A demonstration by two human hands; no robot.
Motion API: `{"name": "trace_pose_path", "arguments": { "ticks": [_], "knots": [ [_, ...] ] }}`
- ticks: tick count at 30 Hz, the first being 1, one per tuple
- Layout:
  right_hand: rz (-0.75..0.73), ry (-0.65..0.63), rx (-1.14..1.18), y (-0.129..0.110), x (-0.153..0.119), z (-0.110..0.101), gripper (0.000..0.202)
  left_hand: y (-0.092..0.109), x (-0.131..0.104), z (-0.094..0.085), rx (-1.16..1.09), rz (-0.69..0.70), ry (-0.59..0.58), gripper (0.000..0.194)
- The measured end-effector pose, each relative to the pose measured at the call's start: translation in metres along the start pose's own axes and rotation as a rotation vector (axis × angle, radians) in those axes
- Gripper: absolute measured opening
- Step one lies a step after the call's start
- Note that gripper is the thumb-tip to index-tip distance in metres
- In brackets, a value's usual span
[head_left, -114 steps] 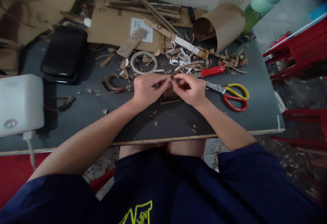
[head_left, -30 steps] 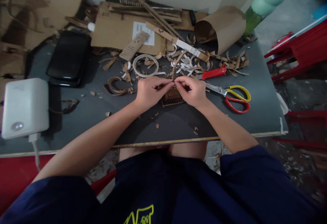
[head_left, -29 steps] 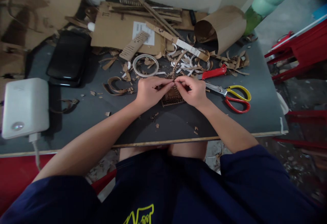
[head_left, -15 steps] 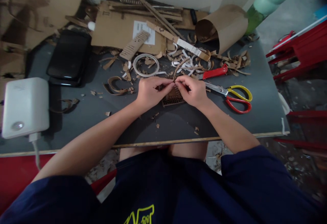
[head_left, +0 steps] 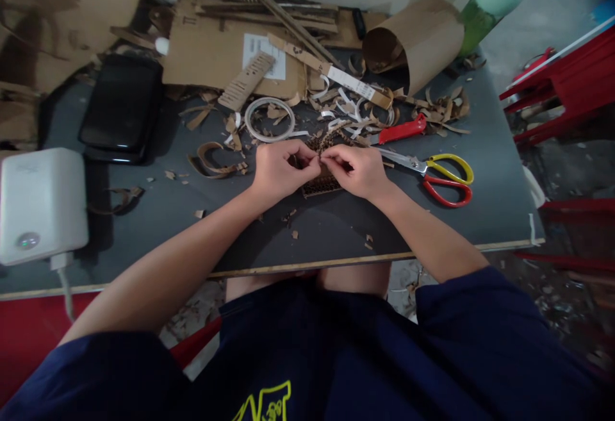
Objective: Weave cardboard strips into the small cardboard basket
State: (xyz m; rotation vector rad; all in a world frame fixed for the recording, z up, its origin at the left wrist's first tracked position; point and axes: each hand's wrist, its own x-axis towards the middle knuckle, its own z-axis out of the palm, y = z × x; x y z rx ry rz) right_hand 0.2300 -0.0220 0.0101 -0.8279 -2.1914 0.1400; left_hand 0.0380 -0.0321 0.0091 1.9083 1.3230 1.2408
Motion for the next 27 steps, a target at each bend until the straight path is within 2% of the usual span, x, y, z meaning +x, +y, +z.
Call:
{"name": "trace_pose_path", "arguments": {
  "ticks": [5,13,17,27],
  "knots": [
    [0.048,0.003,0.037,-0.0036,0.0013,-0.0005,0.018,-0.0010,0.0004,-0.0009,0.018,0.008,-0.014,0.012],
    [0.199,0.091,0.188,-0.0035,0.0044,0.0015,0.020,-0.0054,0.0042,-0.0005,0.032,0.176,0.015,0.018],
    [0.262,0.104,0.277,-0.0060,0.0037,0.0008,0.017,-0.0086,0.0062,-0.0001,0.026,0.252,0.024,0.015],
    [0.373,0.117,0.391,-0.0032,0.0034,0.0060,0.022,-0.0074,0.0035,-0.0028,0.100,0.350,0.092,0.014]
  ]
}}
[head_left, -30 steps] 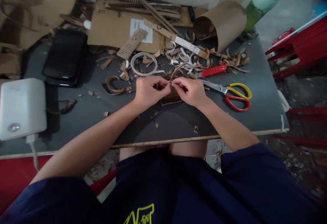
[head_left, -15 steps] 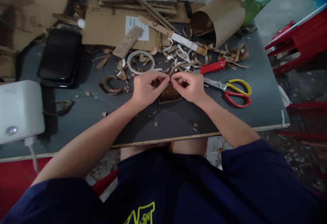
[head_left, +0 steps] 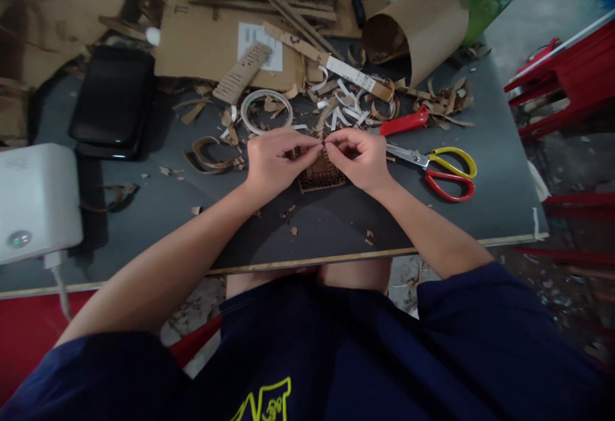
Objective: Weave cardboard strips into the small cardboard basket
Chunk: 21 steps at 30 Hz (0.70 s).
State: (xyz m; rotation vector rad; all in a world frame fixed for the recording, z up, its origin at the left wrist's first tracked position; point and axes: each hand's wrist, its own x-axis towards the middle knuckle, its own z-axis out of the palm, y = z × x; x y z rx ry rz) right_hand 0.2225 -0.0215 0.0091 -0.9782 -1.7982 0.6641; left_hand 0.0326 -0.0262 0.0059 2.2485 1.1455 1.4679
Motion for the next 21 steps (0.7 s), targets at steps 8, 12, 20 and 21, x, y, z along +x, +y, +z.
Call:
{"name": "trace_pose_path", "arguments": {
  "ticks": [8,12,20,21],
  "knots": [
    [-0.012,-0.091,0.015,-0.0001,0.0019,-0.0027,0.023,-0.0006,-0.0022,0.0017,0.049,0.013,-0.021,0.016],
    [-0.017,-0.118,0.024,0.0014,0.0011,-0.0024,0.025,-0.0014,-0.0024,0.0022,0.068,0.025,-0.020,0.016],
    [-0.037,-0.057,-0.031,-0.0009,0.0000,-0.0016,0.026,-0.0001,-0.0030,0.0028,0.137,0.050,0.000,0.017],
    [-0.036,-0.051,-0.040,-0.0015,-0.0002,-0.0013,0.026,-0.0001,-0.0030,0.0032,0.148,0.043,0.003,0.018]
  ]
}}
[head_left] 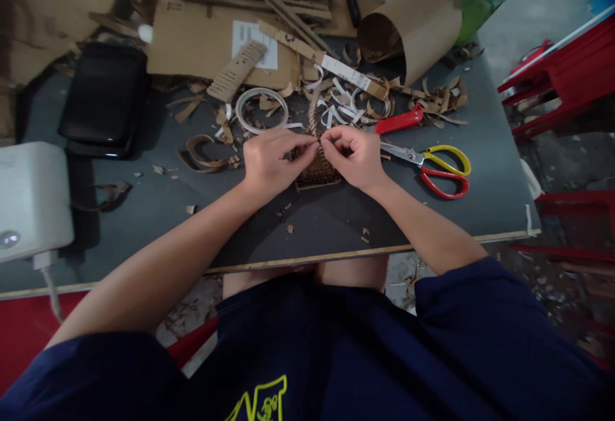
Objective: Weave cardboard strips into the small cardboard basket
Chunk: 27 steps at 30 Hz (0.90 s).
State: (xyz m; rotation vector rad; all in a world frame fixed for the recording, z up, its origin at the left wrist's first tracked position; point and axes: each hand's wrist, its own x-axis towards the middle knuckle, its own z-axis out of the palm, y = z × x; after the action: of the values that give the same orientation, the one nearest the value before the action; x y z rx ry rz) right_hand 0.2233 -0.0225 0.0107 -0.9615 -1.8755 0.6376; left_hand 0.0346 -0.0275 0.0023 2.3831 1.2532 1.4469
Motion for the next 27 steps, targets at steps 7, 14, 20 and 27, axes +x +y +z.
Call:
{"name": "trace_pose_path", "arguments": {
  "ticks": [7,14,20,27],
  "knots": [
    [0.014,-0.002,-0.062,-0.0028,-0.0007,-0.0001,0.027,-0.0033,0.0015,-0.0007,-0.021,-0.041,-0.044,0.021],
    [-0.020,0.023,-0.060,-0.0042,-0.0005,-0.0013,0.027,-0.0062,0.0014,-0.0007,-0.039,-0.055,-0.044,0.018],
    [0.009,0.050,-0.059,-0.0072,-0.0015,0.0011,0.024,-0.0065,0.0004,-0.0032,0.020,0.041,-0.003,0.012],
    [0.029,0.079,-0.067,-0.0017,-0.0014,0.0013,0.024,-0.0027,-0.0012,0.0044,0.036,0.069,-0.004,0.009]
  ]
}}
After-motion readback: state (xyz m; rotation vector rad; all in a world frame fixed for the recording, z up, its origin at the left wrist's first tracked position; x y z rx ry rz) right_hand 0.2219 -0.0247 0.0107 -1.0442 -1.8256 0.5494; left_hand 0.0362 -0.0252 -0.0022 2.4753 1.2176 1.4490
